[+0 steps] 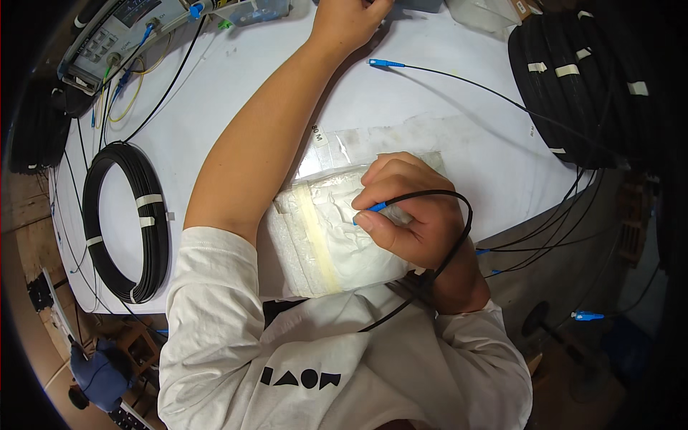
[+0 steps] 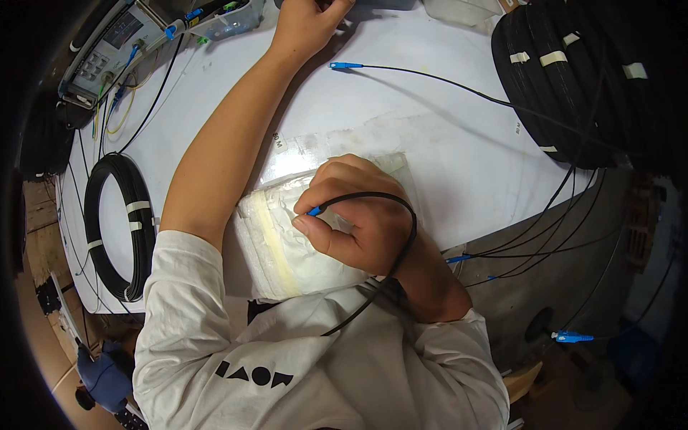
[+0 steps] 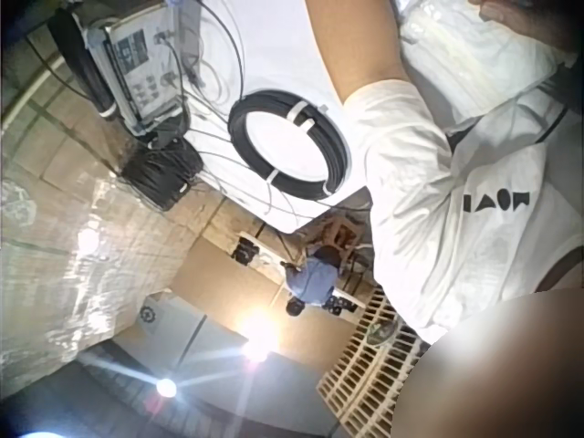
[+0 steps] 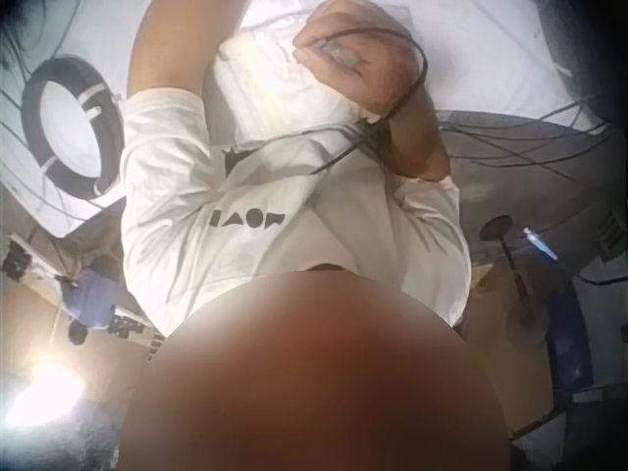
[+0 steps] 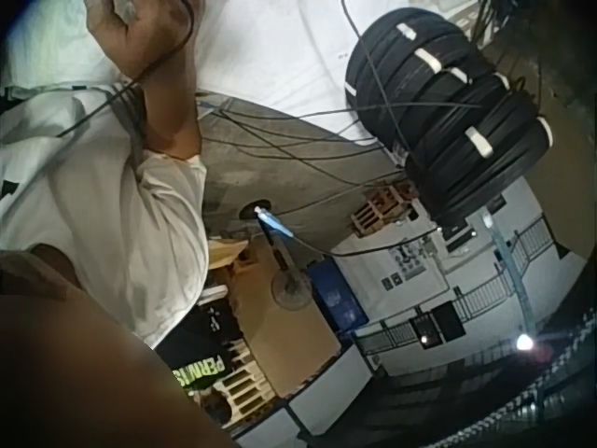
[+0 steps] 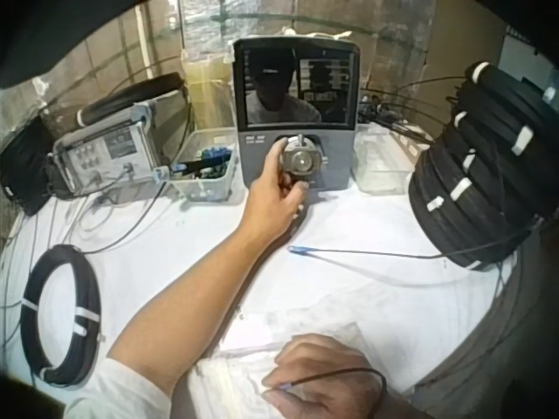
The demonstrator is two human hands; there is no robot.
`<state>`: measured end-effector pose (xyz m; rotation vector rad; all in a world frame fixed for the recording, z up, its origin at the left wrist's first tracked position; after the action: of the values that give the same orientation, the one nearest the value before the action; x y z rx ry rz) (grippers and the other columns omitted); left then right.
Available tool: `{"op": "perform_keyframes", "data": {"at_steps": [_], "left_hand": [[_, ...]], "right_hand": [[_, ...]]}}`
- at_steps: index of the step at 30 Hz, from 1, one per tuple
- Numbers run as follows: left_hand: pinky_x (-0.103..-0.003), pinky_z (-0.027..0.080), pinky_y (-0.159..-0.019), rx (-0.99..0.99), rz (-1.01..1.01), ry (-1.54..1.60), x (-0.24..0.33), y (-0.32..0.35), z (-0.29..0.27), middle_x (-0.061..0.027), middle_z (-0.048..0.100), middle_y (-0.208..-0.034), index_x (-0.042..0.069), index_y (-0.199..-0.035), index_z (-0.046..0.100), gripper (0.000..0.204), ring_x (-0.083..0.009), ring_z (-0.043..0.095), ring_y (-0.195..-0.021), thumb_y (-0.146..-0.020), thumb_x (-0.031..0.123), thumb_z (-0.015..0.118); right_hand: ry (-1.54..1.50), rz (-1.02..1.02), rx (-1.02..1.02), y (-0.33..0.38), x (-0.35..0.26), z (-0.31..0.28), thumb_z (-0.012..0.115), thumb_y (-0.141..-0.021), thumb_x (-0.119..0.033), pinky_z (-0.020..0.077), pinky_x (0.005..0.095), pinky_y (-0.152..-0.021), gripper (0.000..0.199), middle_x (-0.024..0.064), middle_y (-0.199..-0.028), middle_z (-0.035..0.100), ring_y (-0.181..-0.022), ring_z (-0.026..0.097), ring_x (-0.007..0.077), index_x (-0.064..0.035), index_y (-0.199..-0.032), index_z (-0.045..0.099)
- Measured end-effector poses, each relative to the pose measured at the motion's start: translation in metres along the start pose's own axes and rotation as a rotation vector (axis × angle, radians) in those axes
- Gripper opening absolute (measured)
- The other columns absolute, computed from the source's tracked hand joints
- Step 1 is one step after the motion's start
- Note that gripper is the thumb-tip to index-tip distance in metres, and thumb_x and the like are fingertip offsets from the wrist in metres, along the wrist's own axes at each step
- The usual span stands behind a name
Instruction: Measure and test optical fiber cables using a probe and electronic testing equipment.
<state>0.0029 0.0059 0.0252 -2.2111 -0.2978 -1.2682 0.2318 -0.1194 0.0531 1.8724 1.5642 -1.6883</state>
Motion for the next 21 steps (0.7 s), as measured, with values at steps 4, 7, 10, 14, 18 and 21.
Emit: {"op": "perform_keyframes", "data": {"at_steps": [4,7,10,14,18,21], "left_hand": [[-0.032,0.054,-0.073,-0.028,-0.026,0.042,0.004,0.003,-0.002,-0.0093,0.060,-0.088,0.013,-0.169,0.029,0.082,-0.0197,0.060,-0.074,-0.098,0.010,0.071],[-0.032,0.053,-0.073,-0.037,0.040,0.134,0.009,0.007,-0.005,-0.0089,0.060,-0.088,0.013,-0.169,0.029,0.082,-0.0194,0.059,-0.075,-0.098,0.010,0.070],[-0.032,0.053,-0.074,-0.029,-0.046,0.022,0.004,0.001,-0.001,-0.0087,0.060,-0.088,0.012,-0.169,0.029,0.082,-0.0195,0.060,-0.076,-0.098,0.011,0.070],[-0.032,0.053,-0.074,-0.015,-0.024,0.005,0.000,0.000,0.000,-0.0088,0.060,-0.087,0.012,-0.168,0.030,0.082,-0.0202,0.059,-0.075,-0.098,0.011,0.071],[-0.032,0.053,-0.074,-0.014,-0.035,0.011,0.001,-0.001,0.001,-0.0093,0.060,-0.087,0.012,-0.168,0.031,0.081,-0.0204,0.059,-0.074,-0.097,0.011,0.071],[-0.032,0.053,-0.074,0.001,-0.001,0.013,-0.002,-0.001,0.001,-0.0095,0.060,-0.086,0.012,-0.167,0.031,0.081,-0.0199,0.059,-0.074,-0.097,0.011,0.071]], "right_hand": [[0.003,-0.023,-0.003,0.000,0.000,-0.001,0.082,-0.078,0.004,0.0516,0.0386,-0.071,0.020,0.0051,-0.090,0.074,-0.078,0.068,0.0264,-0.0029,-0.070,0.065],[0.004,-0.022,-0.009,0.000,0.001,0.000,0.082,-0.078,0.004,0.0515,0.0385,-0.071,0.019,0.0051,-0.090,0.074,-0.078,0.068,0.0262,-0.0028,-0.071,0.066],[-0.001,-0.018,-0.011,0.000,0.000,0.000,0.081,-0.078,0.003,0.0514,0.0387,-0.071,0.018,0.0049,-0.090,0.074,-0.078,0.068,0.0259,-0.0027,-0.072,0.066],[-0.002,-0.029,-0.014,0.000,0.001,0.000,0.081,-0.079,0.003,0.0511,0.0390,-0.071,0.017,0.0048,-0.089,0.074,-0.077,0.068,0.0255,-0.0029,-0.072,0.066],[-0.004,-0.017,-0.006,0.000,0.001,-0.001,0.081,-0.079,0.004,0.0509,0.0387,-0.071,0.017,0.0049,-0.089,0.074,-0.076,0.067,0.0254,-0.0027,-0.072,0.066],[-0.015,0.003,-0.048,0.004,0.003,-0.001,0.080,-0.077,0.001,0.0554,0.0416,-0.079,0.013,0.0097,-0.088,0.070,-0.084,0.069,0.0310,-0.0001,-0.088,0.073]]}}
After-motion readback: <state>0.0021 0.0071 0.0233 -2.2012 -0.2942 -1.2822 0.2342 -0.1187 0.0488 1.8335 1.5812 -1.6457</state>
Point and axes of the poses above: each hand's wrist, its own y-axis away from the middle knuckle, its own z-axis out of the palm, x = y × z, the point moved 3 cm from there along -y, towards the middle knuckle
